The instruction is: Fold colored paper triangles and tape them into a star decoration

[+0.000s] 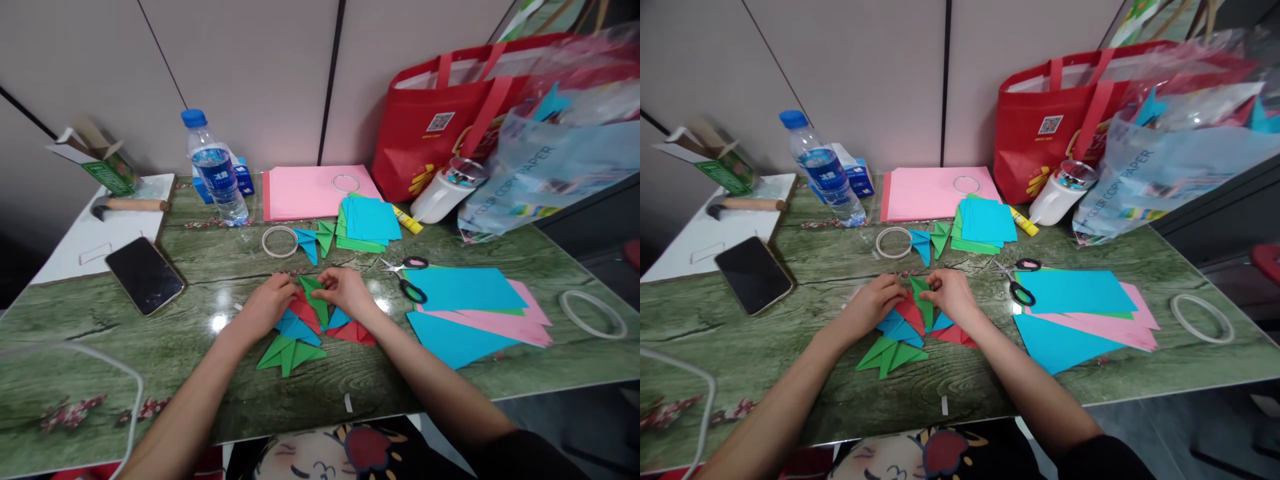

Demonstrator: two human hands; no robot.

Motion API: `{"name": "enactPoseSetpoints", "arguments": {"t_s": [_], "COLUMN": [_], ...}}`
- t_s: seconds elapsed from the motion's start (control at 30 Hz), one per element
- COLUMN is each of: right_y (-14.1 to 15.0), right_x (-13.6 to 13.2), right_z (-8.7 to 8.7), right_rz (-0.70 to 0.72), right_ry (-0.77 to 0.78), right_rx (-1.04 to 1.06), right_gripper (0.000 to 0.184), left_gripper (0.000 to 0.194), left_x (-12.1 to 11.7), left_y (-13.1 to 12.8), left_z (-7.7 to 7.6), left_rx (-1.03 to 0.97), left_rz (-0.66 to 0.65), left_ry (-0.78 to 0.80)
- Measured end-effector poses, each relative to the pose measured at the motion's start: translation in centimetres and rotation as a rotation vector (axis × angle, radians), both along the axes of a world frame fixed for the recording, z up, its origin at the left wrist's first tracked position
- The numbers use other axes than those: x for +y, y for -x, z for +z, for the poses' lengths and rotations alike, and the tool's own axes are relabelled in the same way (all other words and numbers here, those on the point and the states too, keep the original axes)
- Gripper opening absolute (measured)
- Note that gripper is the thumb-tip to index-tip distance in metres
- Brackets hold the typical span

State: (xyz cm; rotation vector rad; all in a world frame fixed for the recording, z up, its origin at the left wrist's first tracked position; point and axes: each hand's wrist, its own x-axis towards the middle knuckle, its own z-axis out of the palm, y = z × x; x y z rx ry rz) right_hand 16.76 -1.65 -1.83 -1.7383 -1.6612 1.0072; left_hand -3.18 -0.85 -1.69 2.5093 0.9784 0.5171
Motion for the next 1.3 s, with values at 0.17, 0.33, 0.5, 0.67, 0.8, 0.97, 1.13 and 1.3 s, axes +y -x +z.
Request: {"name": "enactPoseSetpoints", "arguments": {"t_s": [0.17, 0.33, 0.5, 0.67, 0.8, 0.97, 1.13, 1.3], "right_y": [-0.12, -0.07, 0.01, -0.05, -0.08, -0.24, -0.33, -0.06], "right_x": [-0.26, -0.48, -0.57, -0.69, -0.76, -0.81, -0.81, -0.87], "right_z": [-0.06, -0.35, -0.20, -0.43, -0.72, -0.45, -0.09, -0.19], "right_rz": [-0.004, 0.008, -0.005, -0.006, -0.003, 0.011, -0.003, -0.017], "right_ry": [-0.013, -0.015, 0.019, 0.028, -0.011, -0.017, 0.034, 0.059], "right_rx": [0.027, 0.064, 0.059, 0.118, 0.122, 0.041, 0.118, 0.185], "right_gripper": [0.020, 0.022, 0.022, 0.023, 0.025, 0.027, 0.033, 0.037], "left_gripper": [0.015, 0.015, 0.015, 0.016, 0.017, 0.017, 0.017, 0.016], "left_x": [0.06, 0.04, 0.12, 0.14, 0.14, 0.19, 0.23, 0.26], "left_y": [-0.03, -0.06, 0.02, 0.09, 0.06, 0.05, 0.11, 0.17], "left_z": [-0.32, -0.27, -0.43, -0.61, -0.55, -0.44, -0.41, -0.51], "left_rx": [0.036, 0.019, 0.016, 0.008, -0.006, -0.022, -0.025, -0.024], "left_rz": [0.042, 0.042, 0.037, 0.038, 0.035, 0.029, 0.026, 0.013], "left_ry": [0.031, 0.054, 0.072, 0.103, 0.106, 0.126, 0.120, 0.115]}}
